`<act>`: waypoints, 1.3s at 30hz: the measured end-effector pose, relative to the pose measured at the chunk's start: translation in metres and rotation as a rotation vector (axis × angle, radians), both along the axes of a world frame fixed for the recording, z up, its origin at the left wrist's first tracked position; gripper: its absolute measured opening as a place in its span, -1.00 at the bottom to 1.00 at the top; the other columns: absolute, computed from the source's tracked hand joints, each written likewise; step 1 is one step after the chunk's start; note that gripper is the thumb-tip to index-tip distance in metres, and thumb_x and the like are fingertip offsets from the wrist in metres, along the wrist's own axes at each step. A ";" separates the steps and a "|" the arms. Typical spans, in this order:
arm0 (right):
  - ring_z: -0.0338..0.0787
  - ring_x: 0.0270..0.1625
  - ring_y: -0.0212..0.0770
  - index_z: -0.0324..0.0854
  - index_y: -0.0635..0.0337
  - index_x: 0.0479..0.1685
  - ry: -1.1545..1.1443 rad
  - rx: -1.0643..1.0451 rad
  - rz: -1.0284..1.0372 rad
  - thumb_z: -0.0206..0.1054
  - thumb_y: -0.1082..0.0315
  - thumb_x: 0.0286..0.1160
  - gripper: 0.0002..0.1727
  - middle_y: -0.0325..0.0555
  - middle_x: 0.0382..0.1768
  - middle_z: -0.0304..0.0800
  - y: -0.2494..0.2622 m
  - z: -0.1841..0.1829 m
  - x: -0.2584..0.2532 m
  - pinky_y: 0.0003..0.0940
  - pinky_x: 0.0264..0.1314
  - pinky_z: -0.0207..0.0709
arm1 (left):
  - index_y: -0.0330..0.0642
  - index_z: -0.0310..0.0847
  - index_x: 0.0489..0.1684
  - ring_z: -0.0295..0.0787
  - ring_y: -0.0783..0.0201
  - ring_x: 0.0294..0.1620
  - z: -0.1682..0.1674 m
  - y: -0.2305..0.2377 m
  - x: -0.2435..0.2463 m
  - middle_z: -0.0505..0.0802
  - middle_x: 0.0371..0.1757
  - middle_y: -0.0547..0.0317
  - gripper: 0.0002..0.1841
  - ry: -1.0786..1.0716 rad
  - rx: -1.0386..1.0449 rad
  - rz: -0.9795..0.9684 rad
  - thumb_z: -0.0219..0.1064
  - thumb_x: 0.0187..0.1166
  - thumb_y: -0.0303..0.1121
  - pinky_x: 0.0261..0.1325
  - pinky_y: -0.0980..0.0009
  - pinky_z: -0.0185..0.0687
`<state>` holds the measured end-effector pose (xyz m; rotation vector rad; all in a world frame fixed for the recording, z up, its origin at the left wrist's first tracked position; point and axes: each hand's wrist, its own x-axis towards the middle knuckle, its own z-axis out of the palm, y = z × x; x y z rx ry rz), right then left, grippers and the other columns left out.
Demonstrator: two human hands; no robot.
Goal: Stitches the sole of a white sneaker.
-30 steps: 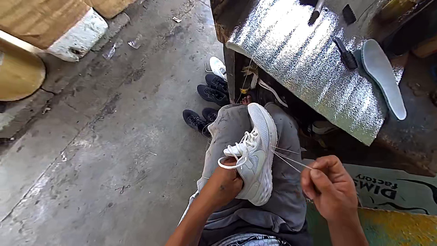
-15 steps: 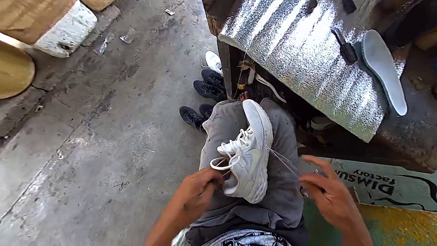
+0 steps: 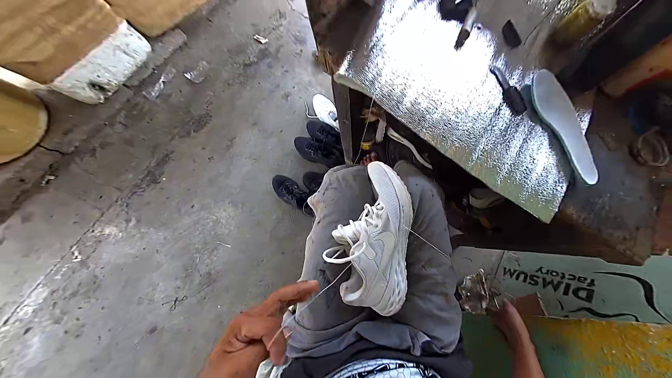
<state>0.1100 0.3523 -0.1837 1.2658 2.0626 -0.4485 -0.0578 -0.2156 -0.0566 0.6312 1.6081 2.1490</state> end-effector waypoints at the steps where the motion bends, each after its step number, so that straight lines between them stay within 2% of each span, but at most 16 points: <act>1: 0.81 0.16 0.37 0.51 0.33 0.50 -0.010 0.000 0.004 0.46 0.19 0.57 -0.41 0.43 0.18 0.76 0.008 -0.007 0.012 0.36 0.25 0.61 | 0.22 0.89 -0.28 0.38 0.07 0.75 -0.002 0.007 0.000 0.63 0.64 0.30 -0.77 -0.015 0.160 0.038 0.28 0.68 -0.13 0.79 0.10 0.26; 3: 0.75 0.30 0.39 0.46 0.33 0.58 0.201 0.025 0.094 0.37 0.26 0.63 -0.43 0.43 0.29 0.72 -0.008 0.011 -0.017 0.39 0.37 0.54 | 0.07 0.91 -0.21 0.54 -0.02 0.64 -0.008 0.029 -0.006 0.86 0.35 0.13 -0.72 -0.031 0.516 0.155 0.24 0.64 -0.13 0.82 -0.04 0.18; 5: 0.61 0.52 0.32 0.41 0.37 0.63 0.540 0.028 0.197 0.22 0.30 0.70 -0.45 0.42 0.54 0.52 -0.063 0.064 -0.060 0.30 0.53 0.46 | -0.02 0.84 -0.39 0.86 0.14 0.17 -0.003 0.054 -0.004 0.94 -0.22 0.24 -0.71 -0.109 0.773 0.216 0.23 0.58 -0.16 0.74 -0.06 0.31; 8: 0.82 0.11 -0.07 0.58 0.39 0.44 1.143 -0.015 0.427 0.25 0.20 0.67 -0.50 0.31 0.55 0.54 -0.152 0.127 -0.133 -0.20 -0.02 0.75 | -0.09 0.75 -0.55 0.85 0.21 -0.25 -0.003 0.079 -0.017 0.83 -0.49 0.26 -0.75 -0.234 0.915 0.179 0.24 0.50 -0.28 0.36 0.04 0.64; 10: 0.75 -0.27 -0.29 0.57 0.31 0.46 1.273 -0.135 0.558 0.34 0.10 0.64 -0.45 0.23 0.50 0.59 -0.200 0.149 -0.160 -0.36 -0.34 0.65 | -0.08 0.80 -0.49 0.81 0.26 -0.35 -0.008 0.081 -0.017 0.83 -0.47 0.24 -0.78 -0.323 0.811 0.176 0.28 0.49 -0.29 0.04 0.18 0.72; 12: 0.71 -0.44 -0.20 0.54 0.21 0.56 1.188 -0.111 0.645 0.39 0.03 0.59 -0.37 0.10 0.19 0.78 -0.225 0.157 -0.175 -0.17 -0.45 0.64 | -0.03 0.82 -0.40 0.76 0.34 -0.40 -0.009 0.078 -0.017 0.84 -0.41 0.25 -0.80 -0.350 0.608 0.211 0.28 0.54 -0.28 -0.20 0.33 0.69; 15: 0.82 -0.38 -0.19 0.84 0.13 0.06 1.102 -0.094 0.675 0.30 0.14 0.66 -0.69 -0.11 -0.31 0.88 -0.229 0.163 -0.177 -0.12 -0.32 0.71 | -0.04 0.88 -0.18 0.69 0.49 -0.42 -0.001 0.073 -0.009 0.91 -0.14 0.19 -0.79 -0.336 0.234 0.328 0.27 0.62 -0.32 -0.34 0.55 0.61; 18: 0.69 -0.34 -0.52 0.84 0.08 -0.14 1.287 -0.619 0.480 0.32 0.24 0.68 -0.80 -0.27 0.01 0.79 -0.218 0.169 -0.174 -0.58 -0.32 0.67 | -0.26 0.82 0.13 0.65 0.55 -0.44 0.005 0.078 -0.001 0.91 0.10 0.14 -0.73 -0.258 -0.162 0.384 0.20 0.70 -0.42 -0.40 0.61 0.58; 19: 0.71 -0.37 -0.55 0.85 0.03 -0.13 1.337 -0.858 0.359 0.30 0.22 0.70 -0.79 -0.27 0.23 0.79 -0.214 0.169 -0.176 -0.61 -0.36 0.67 | -0.27 0.80 0.16 0.71 0.55 -0.36 0.006 0.080 0.002 0.90 0.14 0.17 -0.72 -0.184 -0.304 0.381 0.20 0.71 -0.41 -0.33 0.60 0.64; 21: 0.71 -0.51 -0.54 0.86 -0.04 -0.09 1.384 -1.140 0.109 0.31 0.09 0.70 -0.75 -0.23 0.17 0.89 -0.211 0.167 -0.181 -0.60 -0.48 0.63 | -0.21 0.81 0.18 0.82 0.51 -0.02 0.008 0.080 0.005 0.87 0.24 0.18 -0.70 0.010 -0.568 0.357 0.19 0.74 -0.34 0.01 0.56 0.76; 24: 0.65 -0.59 -0.52 0.77 0.07 0.01 1.433 -0.869 0.131 0.23 0.26 0.76 -0.80 -0.26 -0.23 0.91 -0.213 0.166 -0.187 -0.61 -0.55 0.59 | -0.17 0.84 0.19 0.79 0.39 0.32 0.013 0.083 0.002 0.87 0.28 0.10 -0.66 0.279 -0.841 0.339 0.14 0.76 -0.29 0.41 0.46 0.66; 27: 0.65 -0.47 -0.51 0.72 0.16 0.16 1.309 -0.441 0.422 0.25 0.27 0.73 -0.75 -0.29 -0.30 0.77 -0.218 0.171 -0.190 -0.57 -0.43 0.61 | -0.13 0.84 0.17 0.84 0.31 0.13 0.014 0.084 -0.002 0.90 0.12 0.09 -0.65 0.368 -0.968 0.339 0.11 0.78 -0.25 0.23 0.36 0.74; 29: 0.71 -0.34 -0.34 0.78 0.17 0.08 1.180 -0.201 0.595 0.32 0.07 0.69 -0.65 -0.18 -0.23 0.78 -0.224 0.172 -0.190 -0.34 -0.29 0.67 | -0.14 0.84 0.11 0.85 0.28 -0.01 0.012 0.083 -0.002 0.89 0.00 0.10 -0.64 0.387 -1.015 0.326 0.07 0.78 -0.24 0.08 0.31 0.77; 31: 0.67 -0.39 -0.12 0.80 0.19 -0.14 1.060 -0.054 0.650 0.42 -0.21 0.47 -0.45 -0.08 -0.32 0.67 -0.234 0.173 -0.192 -0.09 -0.40 0.58 | -0.14 0.83 0.05 0.84 0.24 -0.14 0.011 0.083 -0.001 0.87 -0.09 0.11 -0.62 0.403 -1.060 0.303 0.04 0.78 -0.21 -0.07 0.26 0.78; 34: 0.65 -0.44 -0.04 0.68 0.20 -0.30 0.990 0.029 0.656 0.49 -0.35 0.29 -0.33 -0.04 -0.35 0.62 -0.246 0.171 -0.196 -0.03 -0.50 0.50 | -0.18 0.80 -0.09 0.80 0.17 -0.32 0.013 0.083 0.006 0.82 -0.25 0.08 -0.62 0.455 -1.103 0.297 0.02 0.77 -0.20 -0.31 0.20 0.72; 39: 0.63 -0.44 -0.07 0.66 0.19 -0.32 0.943 0.000 0.658 0.49 -0.29 0.34 -0.38 -0.07 -0.36 0.60 -0.248 0.168 -0.200 -0.05 -0.50 0.45 | -0.14 0.75 -0.37 0.65 0.23 -0.55 0.018 0.074 0.025 0.73 -0.48 0.16 -0.62 0.506 -1.134 0.326 0.04 0.71 -0.18 -0.56 0.27 0.48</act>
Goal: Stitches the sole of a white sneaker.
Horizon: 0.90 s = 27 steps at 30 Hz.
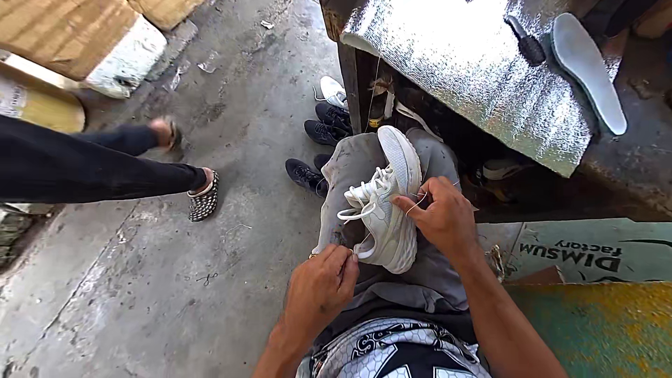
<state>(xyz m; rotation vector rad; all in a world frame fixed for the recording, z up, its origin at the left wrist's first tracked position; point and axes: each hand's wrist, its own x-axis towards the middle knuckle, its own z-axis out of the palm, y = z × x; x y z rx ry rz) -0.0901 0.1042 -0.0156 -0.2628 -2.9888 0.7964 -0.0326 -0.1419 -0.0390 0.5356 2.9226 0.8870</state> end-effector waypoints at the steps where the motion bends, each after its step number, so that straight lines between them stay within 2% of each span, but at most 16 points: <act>1: 0.63 -0.44 -0.07 0.66 0.19 -0.32 -0.006 -0.003 0.003 0.49 -0.29 0.35 -0.39 -0.06 -0.36 0.60 0.000 0.000 0.000 -0.05 -0.49 0.45 | -0.13 0.73 -0.40 0.63 0.24 -0.57 0.000 -0.002 0.003 0.71 -0.51 0.18 -0.61 0.004 -0.001 0.001 0.04 0.70 -0.18 -0.58 0.28 0.45; 6: 0.65 -0.39 -0.05 0.66 0.20 -0.29 -0.018 -0.042 0.020 0.47 -0.22 0.42 -0.44 -0.04 -0.32 0.62 -0.003 0.002 0.001 -0.03 -0.45 0.47 | -0.09 0.67 -0.51 0.54 0.31 -0.63 0.004 -0.009 0.021 0.63 -0.59 0.24 -0.61 -0.005 0.013 0.001 0.02 0.68 -0.18 -0.63 0.34 0.35; 11: 0.65 -0.36 -0.04 0.65 0.19 -0.28 -0.051 -0.062 0.017 0.45 -0.22 0.46 -0.44 -0.05 -0.30 0.61 -0.004 0.005 0.002 -0.01 -0.41 0.48 | -0.08 0.67 -0.52 0.51 0.38 -0.63 0.005 -0.015 0.036 0.61 -0.60 0.28 -0.60 -0.015 0.029 0.014 0.02 0.68 -0.16 -0.62 0.41 0.34; 13: 0.66 -0.35 -0.05 0.66 0.19 -0.29 -0.058 -0.098 0.019 0.47 -0.20 0.44 -0.46 -0.05 -0.30 0.62 0.000 0.007 0.002 0.00 -0.40 0.49 | -0.10 0.71 -0.45 0.53 0.40 -0.59 0.003 -0.013 0.033 0.65 -0.55 0.27 -0.62 -0.009 0.072 0.023 0.05 0.69 -0.17 -0.56 0.45 0.40; 15: 0.69 -0.29 -0.09 0.71 0.19 -0.16 -0.033 -0.237 0.020 0.54 -0.08 0.43 -0.54 -0.03 -0.20 0.67 0.011 0.010 0.001 -0.04 -0.30 0.58 | -0.16 0.78 -0.19 0.64 0.44 -0.38 0.004 -0.008 0.018 0.75 -0.33 0.22 -0.67 -0.045 0.204 0.000 0.11 0.73 -0.18 -0.33 0.52 0.59; 16: 0.71 -0.23 -0.14 0.72 0.20 -0.02 0.017 -0.342 0.016 0.55 0.04 0.45 -0.60 -0.01 -0.07 0.70 0.020 0.009 0.004 -0.12 -0.24 0.64 | -0.22 0.78 -0.03 0.73 0.43 -0.21 0.006 -0.005 0.006 0.82 -0.16 0.15 -0.66 -0.090 0.306 -0.031 0.14 0.75 -0.18 -0.13 0.49 0.71; 17: 0.72 -0.17 -0.20 0.69 0.20 0.14 0.075 -0.445 0.001 0.49 0.17 0.50 -0.63 0.02 0.10 0.69 0.028 0.005 0.009 -0.20 -0.20 0.67 | -0.27 0.76 0.14 0.79 0.40 -0.03 0.007 0.000 -0.007 0.85 0.01 0.10 -0.61 -0.177 0.428 -0.066 0.15 0.77 -0.15 0.08 0.42 0.77; 18: 0.71 -0.13 -0.27 0.61 0.21 0.22 0.150 -0.534 -0.017 0.36 0.32 0.51 -0.66 0.01 0.26 0.62 0.034 -0.002 0.015 -0.29 -0.19 0.66 | -0.30 0.71 0.26 0.81 0.38 0.12 0.006 0.005 -0.020 0.86 0.13 0.10 -0.55 -0.315 0.566 -0.101 0.17 0.77 -0.09 0.23 0.36 0.78; 19: 0.71 -0.05 -0.32 0.55 0.22 0.22 0.228 -0.620 -0.032 0.22 0.43 0.51 -0.68 -0.02 0.37 0.57 0.040 -0.012 0.020 -0.34 -0.12 0.66 | -0.30 0.68 0.30 0.80 0.39 0.16 0.004 0.010 -0.034 0.86 0.14 0.15 -0.53 -0.494 0.718 -0.133 0.24 0.73 -0.05 0.29 0.35 0.76; 20: 0.74 -0.02 -0.35 0.52 0.21 0.21 0.296 -0.681 -0.045 0.12 0.46 0.57 -0.71 -0.07 0.39 0.57 0.045 -0.021 0.025 -0.37 -0.07 0.72 | -0.25 0.66 0.29 0.81 0.43 0.12 0.002 0.016 -0.049 0.87 0.09 0.23 -0.54 -0.704 0.864 -0.156 0.33 0.66 -0.05 0.28 0.37 0.74; 21: 0.83 -0.08 -0.34 0.49 0.22 0.29 0.351 -0.719 -0.079 0.07 0.46 0.64 -0.69 -0.10 0.33 0.66 0.052 -0.026 0.028 -0.36 -0.11 0.80 | -0.20 0.66 0.24 0.83 0.43 0.05 -0.001 0.024 -0.061 0.90 0.02 0.27 -0.58 -0.905 1.009 -0.144 0.43 0.58 -0.10 0.24 0.38 0.75; 22: 0.86 -0.25 -0.34 0.43 0.21 0.45 0.383 -0.739 -0.149 0.07 0.41 0.71 -0.62 -0.13 0.20 0.79 0.059 -0.026 0.030 -0.35 -0.29 0.80 | -0.15 0.68 0.15 0.88 0.41 -0.04 -0.002 0.033 -0.070 0.93 -0.07 0.27 -0.63 -1.051 1.116 -0.092 0.52 0.48 -0.19 0.17 0.37 0.80; 24: 0.77 -0.43 -0.37 0.11 0.13 0.74 0.365 -0.683 -0.246 0.00 0.24 0.86 -0.47 -0.19 0.13 0.77 0.075 -0.015 0.032 -0.37 -0.46 0.74 | -0.17 0.63 0.11 0.91 0.35 -0.08 -0.003 0.048 -0.081 0.95 -0.12 0.22 -0.66 -1.163 1.195 -0.021 0.53 0.40 -0.43 0.14 0.34 0.84; 25: 0.69 -0.52 -0.39 0.07 0.13 0.76 0.352 -0.623 -0.262 -0.03 0.20 0.87 -0.45 -0.21 0.00 0.73 0.077 -0.012 0.033 -0.40 -0.53 0.69 | -0.20 0.66 0.08 0.92 0.33 -0.10 -0.002 0.053 -0.084 0.95 -0.15 0.18 -0.68 -1.168 1.213 0.015 0.51 0.37 -0.52 0.12 0.33 0.85; 26: 0.68 -0.51 -0.37 0.18 0.20 0.70 0.322 -0.542 -0.218 -0.01 0.19 0.86 -0.48 -0.17 -0.10 0.72 0.073 -0.010 0.038 -0.37 -0.51 0.68 | -0.20 0.67 0.05 0.93 0.33 -0.11 -0.002 0.055 -0.085 0.96 -0.17 0.17 -0.68 -1.163 1.225 0.036 0.50 0.33 -0.57 0.10 0.33 0.86; 27: 0.69 -0.44 -0.31 0.40 0.30 0.57 0.293 -0.447 -0.133 0.06 0.24 0.81 -0.53 -0.07 -0.16 0.74 0.066 -0.009 0.043 -0.31 -0.43 0.67 | -0.20 0.67 0.04 0.92 0.33 -0.11 -0.003 0.057 -0.086 0.95 -0.17 0.17 -0.66 -1.153 1.229 0.047 0.50 0.29 -0.60 0.09 0.34 0.86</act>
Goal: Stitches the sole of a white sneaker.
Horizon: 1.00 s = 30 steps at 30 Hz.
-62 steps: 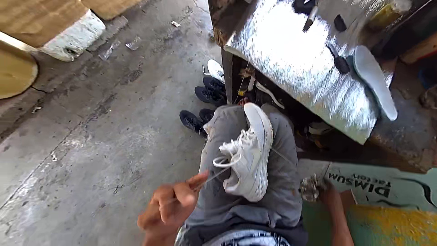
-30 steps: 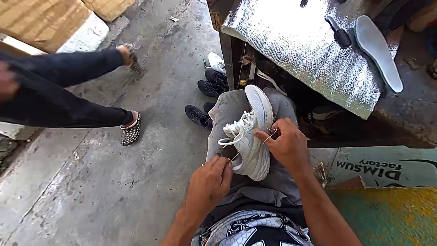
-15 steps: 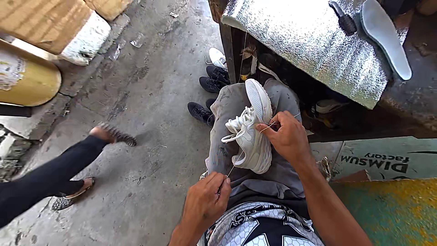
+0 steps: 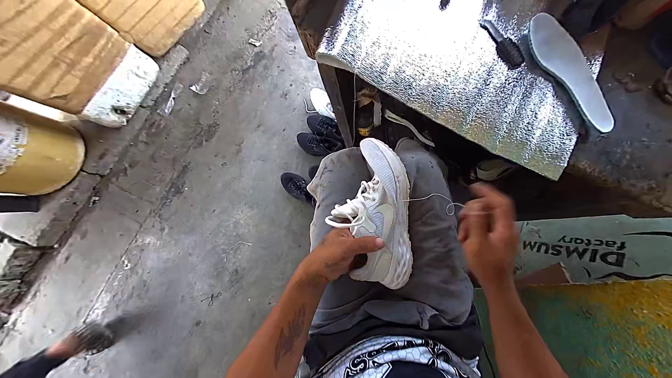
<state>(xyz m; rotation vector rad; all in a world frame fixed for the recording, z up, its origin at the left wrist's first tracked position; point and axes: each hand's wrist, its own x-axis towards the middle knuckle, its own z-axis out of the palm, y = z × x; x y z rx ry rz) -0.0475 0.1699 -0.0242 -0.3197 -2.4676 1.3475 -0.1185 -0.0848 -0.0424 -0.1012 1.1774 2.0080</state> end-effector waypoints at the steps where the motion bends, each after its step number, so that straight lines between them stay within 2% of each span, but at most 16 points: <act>1: 0.72 -0.38 -0.27 0.61 0.29 0.41 -0.001 0.127 0.082 0.14 0.27 0.76 -0.60 -0.03 -0.20 0.77 -0.010 -0.001 0.002 -0.26 -0.36 0.67 | -0.20 0.67 0.00 0.92 0.34 -0.14 -0.002 0.002 0.000 0.96 -0.18 0.17 -0.66 0.004 -0.010 0.016 0.50 0.26 -0.62 0.06 0.35 0.86; 3: 0.77 -0.39 -0.26 0.83 0.06 0.21 0.006 0.317 0.176 0.22 0.25 0.70 -0.68 -0.12 -0.27 0.83 -0.025 -0.008 -0.001 -0.25 -0.40 0.67 | -0.17 0.72 -0.06 0.92 0.36 -0.15 -0.006 0.003 0.001 0.96 -0.20 0.19 -0.66 0.005 -0.003 0.044 0.54 0.18 -0.61 0.05 0.37 0.86; 5: 0.76 -0.45 -0.26 0.87 -0.03 0.18 0.009 0.387 0.199 0.21 0.25 0.68 -0.68 -0.15 -0.29 0.84 -0.031 -0.014 -0.004 -0.26 -0.51 0.61 | -0.17 0.73 -0.08 0.92 0.37 -0.14 -0.009 0.003 0.003 0.96 -0.19 0.18 -0.65 0.004 0.014 0.064 0.57 0.14 -0.60 0.06 0.37 0.86; 13: 0.71 -0.48 -0.28 0.87 -0.05 0.18 0.010 0.410 0.208 0.21 0.26 0.67 -0.67 -0.16 -0.34 0.79 -0.031 -0.017 -0.006 -0.31 -0.57 0.51 | -0.19 0.73 0.00 0.92 0.33 -0.06 -0.018 0.003 0.004 0.95 -0.10 0.14 -0.60 0.028 0.095 0.089 0.62 0.14 -0.58 0.14 0.32 0.84; 18: 0.68 -0.53 -0.23 0.87 -0.05 0.19 -0.031 0.485 0.224 0.20 0.25 0.66 -0.66 -0.15 -0.38 0.76 -0.029 -0.010 -0.007 -0.29 -0.61 0.46 | -0.16 0.71 -0.02 0.92 0.36 -0.07 -0.016 0.006 0.004 0.95 -0.13 0.18 -0.58 0.044 0.058 0.100 0.61 0.10 -0.59 0.12 0.34 0.85; 24: 0.67 -0.57 -0.15 0.86 -0.08 0.20 -0.091 0.643 0.457 0.16 0.26 0.63 -0.64 -0.16 -0.44 0.69 -0.008 0.015 -0.023 -0.24 -0.69 0.41 | -0.13 0.74 -0.05 0.91 0.39 -0.07 -0.018 0.008 0.006 0.95 -0.13 0.22 -0.60 0.056 0.049 0.095 0.60 0.10 -0.59 0.12 0.37 0.83; 30: 0.62 -0.54 -0.31 0.87 -0.04 0.17 -0.049 0.456 0.540 0.17 0.27 0.65 -0.65 -0.24 -0.44 0.69 0.006 0.006 -0.034 -0.33 -0.61 0.44 | -0.15 0.73 -0.06 0.91 0.40 -0.08 -0.020 0.006 0.005 0.95 -0.16 0.21 -0.62 0.046 0.047 0.103 0.58 0.11 -0.60 0.11 0.38 0.83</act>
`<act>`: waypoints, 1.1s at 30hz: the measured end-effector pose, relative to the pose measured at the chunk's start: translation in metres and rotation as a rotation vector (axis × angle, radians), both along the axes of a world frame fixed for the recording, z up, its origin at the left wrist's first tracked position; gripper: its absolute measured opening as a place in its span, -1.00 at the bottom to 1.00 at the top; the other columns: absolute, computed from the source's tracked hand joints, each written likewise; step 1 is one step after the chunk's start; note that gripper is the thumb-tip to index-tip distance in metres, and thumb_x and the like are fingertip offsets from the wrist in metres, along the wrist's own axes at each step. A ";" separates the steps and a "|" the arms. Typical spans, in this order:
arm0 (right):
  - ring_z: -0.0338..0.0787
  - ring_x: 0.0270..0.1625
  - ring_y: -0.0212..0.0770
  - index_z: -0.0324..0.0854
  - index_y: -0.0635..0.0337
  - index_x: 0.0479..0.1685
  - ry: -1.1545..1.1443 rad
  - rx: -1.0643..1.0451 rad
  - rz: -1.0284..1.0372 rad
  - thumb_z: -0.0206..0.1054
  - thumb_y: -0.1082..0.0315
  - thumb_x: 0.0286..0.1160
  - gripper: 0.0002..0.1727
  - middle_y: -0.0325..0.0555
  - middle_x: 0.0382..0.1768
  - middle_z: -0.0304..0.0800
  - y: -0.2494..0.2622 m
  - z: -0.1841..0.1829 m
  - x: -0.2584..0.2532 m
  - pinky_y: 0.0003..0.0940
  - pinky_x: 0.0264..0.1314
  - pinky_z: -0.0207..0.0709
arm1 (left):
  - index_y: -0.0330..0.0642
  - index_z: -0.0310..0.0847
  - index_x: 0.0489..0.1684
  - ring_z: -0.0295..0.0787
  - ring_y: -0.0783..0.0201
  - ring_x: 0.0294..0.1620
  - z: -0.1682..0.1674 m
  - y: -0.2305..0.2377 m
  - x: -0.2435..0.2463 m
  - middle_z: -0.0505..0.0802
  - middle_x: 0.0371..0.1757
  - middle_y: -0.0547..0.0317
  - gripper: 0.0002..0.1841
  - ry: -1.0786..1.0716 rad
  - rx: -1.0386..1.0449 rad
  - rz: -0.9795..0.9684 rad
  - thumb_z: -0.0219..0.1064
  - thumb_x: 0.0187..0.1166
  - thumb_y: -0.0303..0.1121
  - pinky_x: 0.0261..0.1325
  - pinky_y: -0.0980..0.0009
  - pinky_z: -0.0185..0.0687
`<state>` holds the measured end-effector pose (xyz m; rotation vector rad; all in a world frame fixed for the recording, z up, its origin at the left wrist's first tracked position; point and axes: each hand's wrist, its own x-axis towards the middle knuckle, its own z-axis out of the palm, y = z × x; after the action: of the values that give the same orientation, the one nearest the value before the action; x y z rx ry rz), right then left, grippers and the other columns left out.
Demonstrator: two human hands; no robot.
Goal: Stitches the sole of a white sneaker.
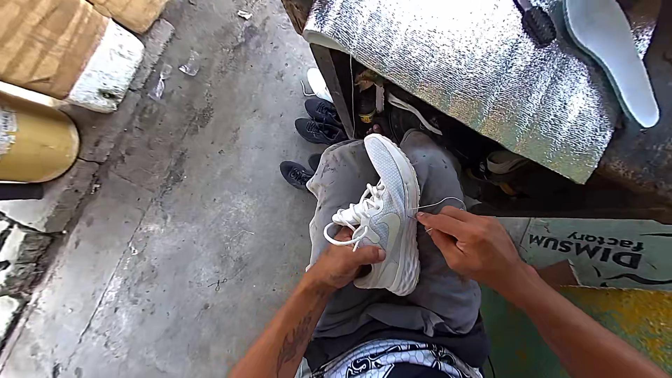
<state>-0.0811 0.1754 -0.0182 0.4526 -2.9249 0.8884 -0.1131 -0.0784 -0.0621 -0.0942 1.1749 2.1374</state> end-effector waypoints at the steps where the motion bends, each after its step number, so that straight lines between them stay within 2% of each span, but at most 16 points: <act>1: 0.62 -0.54 -0.31 0.87 -0.04 0.18 0.000 -0.016 -0.002 0.17 0.27 0.66 -0.65 -0.24 -0.43 0.70 0.000 -0.003 0.001 -0.33 -0.61 0.43 | -0.14 0.73 -0.05 0.91 0.40 -0.08 -0.001 -0.001 0.000 0.95 -0.15 0.22 -0.62 -0.002 0.007 -0.004 0.58 0.12 -0.60 0.11 0.38 0.83; 8: 0.62 -0.52 -0.32 0.86 -0.05 0.20 0.003 -0.043 -0.023 0.18 0.27 0.67 -0.65 -0.24 -0.42 0.70 -0.002 -0.008 0.003 -0.35 -0.59 0.42 | -0.12 0.76 -0.07 0.91 0.41 -0.07 -0.002 -0.003 -0.001 0.96 -0.14 0.23 -0.63 0.001 0.029 -0.006 0.59 0.12 -0.59 0.11 0.39 0.83; 15: 0.61 -0.60 -0.21 0.88 -0.07 0.17 0.002 0.158 -0.025 0.14 0.27 0.63 -0.62 -0.20 -0.47 0.67 -0.009 0.008 -0.002 -0.28 -0.69 0.34 | -0.13 0.68 -0.05 0.90 0.43 -0.07 0.002 0.003 0.001 0.94 -0.15 0.26 -0.58 -0.026 -0.046 0.023 0.53 0.08 -0.65 0.10 0.41 0.82; 20: 0.67 -0.59 -0.08 0.81 0.03 -0.08 -0.016 0.373 0.075 0.15 0.31 0.54 -0.73 -0.11 -0.42 0.71 -0.017 0.029 -0.016 -0.21 -0.72 0.38 | -0.14 0.62 -0.02 0.87 0.48 -0.11 0.013 0.010 0.004 0.92 -0.18 0.32 -0.60 0.018 -0.200 0.012 0.47 0.12 -0.63 0.03 0.45 0.82; 24: 0.66 -0.61 -0.01 0.75 0.10 -0.17 -0.009 0.494 0.114 0.19 0.36 0.50 -0.81 -0.04 -0.41 0.69 -0.030 0.029 -0.026 -0.19 -0.75 0.37 | -0.14 0.58 -0.01 0.85 0.53 -0.17 0.025 0.017 0.004 0.88 -0.23 0.37 -0.61 0.030 -0.323 0.004 0.41 0.16 -0.63 -0.05 0.51 0.80; 27: 0.70 -0.60 0.02 0.72 0.14 -0.22 -0.008 0.513 0.128 0.24 0.37 0.44 -0.86 0.00 -0.43 0.69 -0.040 0.023 -0.036 -0.15 -0.74 0.41 | -0.15 0.58 -0.01 0.83 0.54 -0.17 0.027 0.019 -0.001 0.87 -0.24 0.36 -0.62 0.025 -0.367 -0.023 0.40 0.17 -0.63 -0.04 0.53 0.78; 29: 0.69 -0.63 0.01 0.73 0.14 -0.24 -0.003 0.451 0.158 0.24 0.36 0.42 -0.85 -0.01 -0.44 0.70 -0.037 0.022 -0.042 -0.13 -0.75 0.41 | -0.15 0.60 -0.03 0.83 0.54 -0.18 0.027 0.017 -0.003 0.87 -0.25 0.36 -0.64 -0.002 -0.353 -0.034 0.39 0.20 -0.64 -0.05 0.53 0.77; 31: 0.74 -0.52 -0.02 0.75 0.09 -0.29 0.084 0.363 0.171 0.23 0.28 0.48 -0.81 -0.08 -0.40 0.75 -0.028 0.025 -0.040 -0.10 -0.63 0.50 | -0.17 0.64 -0.03 0.85 0.50 -0.19 0.027 0.007 0.004 0.89 -0.24 0.34 -0.71 0.002 -0.305 -0.020 0.42 0.29 -0.59 -0.05 0.49 0.80; 32: 0.81 -0.33 -0.03 0.80 0.04 -0.22 0.145 0.324 0.149 0.22 0.21 0.58 -0.76 -0.11 -0.25 0.82 -0.022 0.029 -0.033 -0.05 -0.42 0.59 | -0.20 0.65 0.05 0.86 0.46 -0.13 0.025 -0.003 0.011 0.91 -0.17 0.31 -0.71 0.058 -0.278 -0.011 0.45 0.37 -0.51 0.02 0.44 0.81; 33: 0.84 -0.04 -0.01 0.84 -0.01 -0.08 0.190 0.276 0.122 0.20 0.16 0.68 -0.72 -0.12 0.01 0.88 -0.015 0.035 -0.021 0.02 -0.11 0.65 | -0.23 0.66 0.18 0.86 0.39 -0.02 0.023 -0.017 0.022 0.91 -0.04 0.25 -0.67 0.136 -0.262 0.002 0.45 0.47 -0.38 0.12 0.36 0.80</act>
<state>-0.1024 0.1603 0.0171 0.6958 -2.8745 0.4210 -0.0910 -0.0959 -0.0393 -0.0674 1.5303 2.0071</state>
